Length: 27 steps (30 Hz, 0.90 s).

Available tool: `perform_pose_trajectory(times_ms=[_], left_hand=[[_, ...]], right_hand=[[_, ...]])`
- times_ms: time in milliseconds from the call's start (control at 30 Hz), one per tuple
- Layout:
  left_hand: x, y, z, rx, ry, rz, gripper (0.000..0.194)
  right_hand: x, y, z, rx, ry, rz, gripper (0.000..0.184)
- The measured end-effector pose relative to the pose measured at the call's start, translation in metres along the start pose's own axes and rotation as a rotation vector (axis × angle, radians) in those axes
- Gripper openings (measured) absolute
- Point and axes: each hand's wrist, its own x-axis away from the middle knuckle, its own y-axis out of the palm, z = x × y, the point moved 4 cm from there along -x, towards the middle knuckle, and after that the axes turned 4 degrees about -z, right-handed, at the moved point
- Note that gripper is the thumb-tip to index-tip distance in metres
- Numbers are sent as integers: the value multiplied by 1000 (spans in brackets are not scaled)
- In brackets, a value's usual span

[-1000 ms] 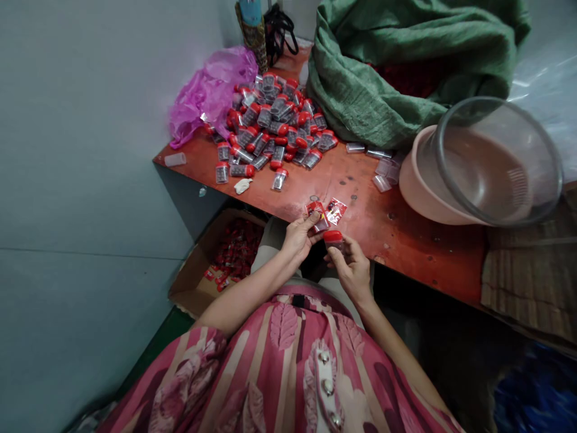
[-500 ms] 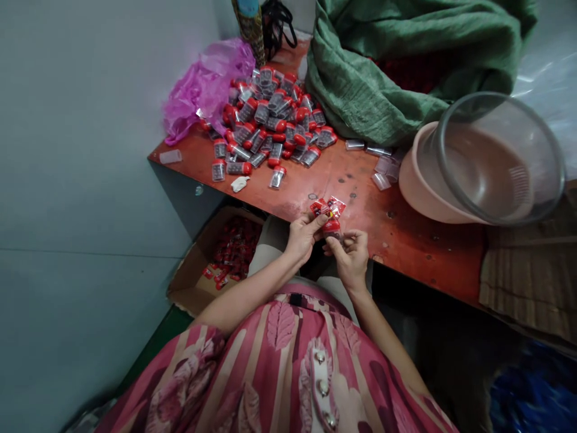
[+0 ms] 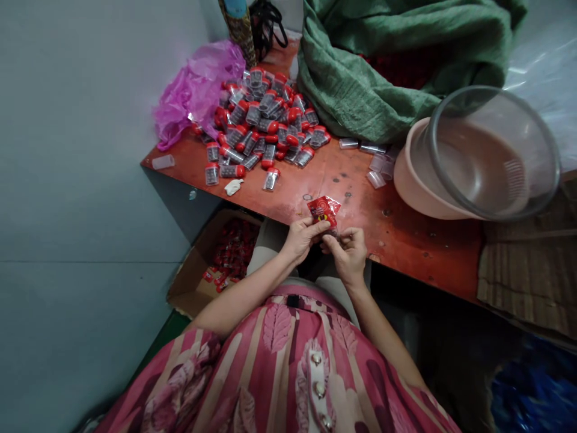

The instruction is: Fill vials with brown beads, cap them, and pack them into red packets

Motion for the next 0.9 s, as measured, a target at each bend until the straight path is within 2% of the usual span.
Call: perform_pose_trajectory(times_ms=[67,200,367,500,633,700,767,833,900], left_hand=[[1,2,-4,21,-5,-17,26],[2,2,-6,2,-27,-30,25],[1,-9,6,64,-42,77,28],[7,-10,3,109,-58,78,27],[21,-11,0,137,-69,63,26],[31,-23,8,172,-15,123,25],[45,-46,19,223,87,240,26],[62,-74,27,266,174,394,27],[76,-96,26,242,152,533,29]], right_hand=[[-2,-1,-1,41,-20,23,41],[-8,2,3,-129,83,-106,41],[-6,3,7,-230,119,-201,35],[-5,4,12,-190,109,-157,31],[-9,20,13,-214,130,-163,30],[-9,30,11,-209,154,-223,32],[-8,36,9,-189,166,-266,32],[-9,33,7,-156,155,-268,30],[-12,23,7,-110,124,-224,26]])
